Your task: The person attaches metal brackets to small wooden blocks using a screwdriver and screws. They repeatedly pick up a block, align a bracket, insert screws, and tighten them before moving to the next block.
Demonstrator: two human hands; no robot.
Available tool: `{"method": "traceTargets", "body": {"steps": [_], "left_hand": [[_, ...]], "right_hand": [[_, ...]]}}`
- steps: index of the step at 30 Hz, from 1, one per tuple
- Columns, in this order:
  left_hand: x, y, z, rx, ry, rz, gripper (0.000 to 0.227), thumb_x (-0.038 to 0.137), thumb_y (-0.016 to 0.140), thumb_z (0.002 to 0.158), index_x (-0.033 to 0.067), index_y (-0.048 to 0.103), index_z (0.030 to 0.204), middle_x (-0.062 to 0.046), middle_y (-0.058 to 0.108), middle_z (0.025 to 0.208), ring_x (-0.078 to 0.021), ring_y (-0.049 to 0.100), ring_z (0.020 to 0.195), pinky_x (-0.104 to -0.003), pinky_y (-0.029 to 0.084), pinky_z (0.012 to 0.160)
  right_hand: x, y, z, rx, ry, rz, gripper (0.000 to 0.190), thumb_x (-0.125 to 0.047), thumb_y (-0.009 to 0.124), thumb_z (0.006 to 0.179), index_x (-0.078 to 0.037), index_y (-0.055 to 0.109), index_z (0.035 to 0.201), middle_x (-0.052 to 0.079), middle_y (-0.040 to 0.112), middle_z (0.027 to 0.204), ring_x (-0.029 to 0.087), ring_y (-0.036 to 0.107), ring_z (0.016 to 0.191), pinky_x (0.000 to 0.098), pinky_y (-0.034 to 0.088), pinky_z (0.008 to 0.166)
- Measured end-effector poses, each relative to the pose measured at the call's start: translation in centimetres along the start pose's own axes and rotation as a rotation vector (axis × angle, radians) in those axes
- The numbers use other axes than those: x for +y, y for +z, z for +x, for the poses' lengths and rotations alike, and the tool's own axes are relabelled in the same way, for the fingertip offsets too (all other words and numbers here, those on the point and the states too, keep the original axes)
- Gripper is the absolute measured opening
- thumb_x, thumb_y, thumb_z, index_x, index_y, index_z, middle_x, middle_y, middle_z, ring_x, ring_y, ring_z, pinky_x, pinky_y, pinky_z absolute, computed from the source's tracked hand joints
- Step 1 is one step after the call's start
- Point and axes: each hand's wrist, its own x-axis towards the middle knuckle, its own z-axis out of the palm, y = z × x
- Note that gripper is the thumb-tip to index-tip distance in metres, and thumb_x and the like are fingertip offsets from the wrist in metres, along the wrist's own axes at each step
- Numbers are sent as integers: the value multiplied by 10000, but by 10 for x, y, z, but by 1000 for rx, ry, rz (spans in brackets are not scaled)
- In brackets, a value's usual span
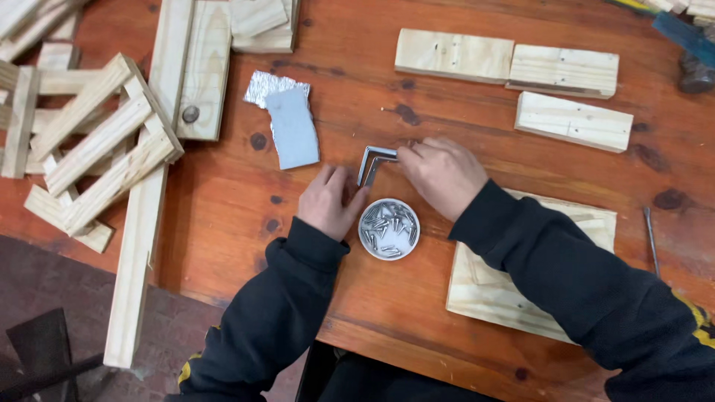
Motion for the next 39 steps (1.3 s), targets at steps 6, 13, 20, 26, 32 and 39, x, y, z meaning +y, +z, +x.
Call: {"method": "traceTargets", "body": {"steps": [6, 13, 20, 26, 32, 39], "left_hand": [[-1, 15, 4, 11, 31, 74, 337, 391, 758, 862, 159, 658, 1085, -23, 590, 915, -295, 708, 869, -403, 597, 712], [8, 18, 15, 66, 78, 253, 204, 353, 647, 909, 161, 577, 905, -55, 581, 764, -297, 712, 713, -419, 591, 595], [16, 20, 31, -8, 43, 310, 257, 405, 595, 928, 158, 593, 999, -113, 656, 773, -382, 725, 662, -533, 588, 574], [22, 19, 40, -51, 57, 387, 236, 336, 532, 990, 141, 540, 857, -79, 650, 688, -442, 615, 525, -579, 415, 377], [19, 16, 41, -78, 5, 423, 296, 480, 537, 978, 217, 603, 858, -50, 683, 700, -374, 730, 632, -544, 580, 547], [17, 9, 47, -226, -112, 346, 409, 568, 522, 941, 178, 590, 838, -137, 711, 726, -427, 749, 766, -575, 579, 673]], "right_hand": [[0, -6, 12, -132, 45, -6, 156, -286, 693, 963, -141, 676, 1020, 27, 690, 802, 250, 717, 830, 383, 571, 725], [10, -29, 26, -444, 165, -89, 324, -481, 585, 1008, -164, 638, 1049, 80, 752, 846, 342, 768, 795, 483, 585, 669], [51, -130, -73, -687, 113, 132, 493, -612, 617, 908, -131, 651, 1013, 94, 727, 1002, 360, 695, 1049, 527, 561, 866], [68, -136, -173, -742, 176, 201, 827, -444, 824, 802, -253, 443, 1511, 13, 525, 1461, 306, 513, 1322, 497, 450, 1000], [84, -131, -100, -664, 248, 179, 676, -475, 761, 852, -133, 559, 1400, 123, 658, 1204, 361, 630, 1172, 509, 529, 972], [132, -39, 4, -369, 174, -47, 607, -582, 818, 765, -153, 643, 1157, 64, 645, 1154, 319, 652, 1126, 479, 568, 869]]}}
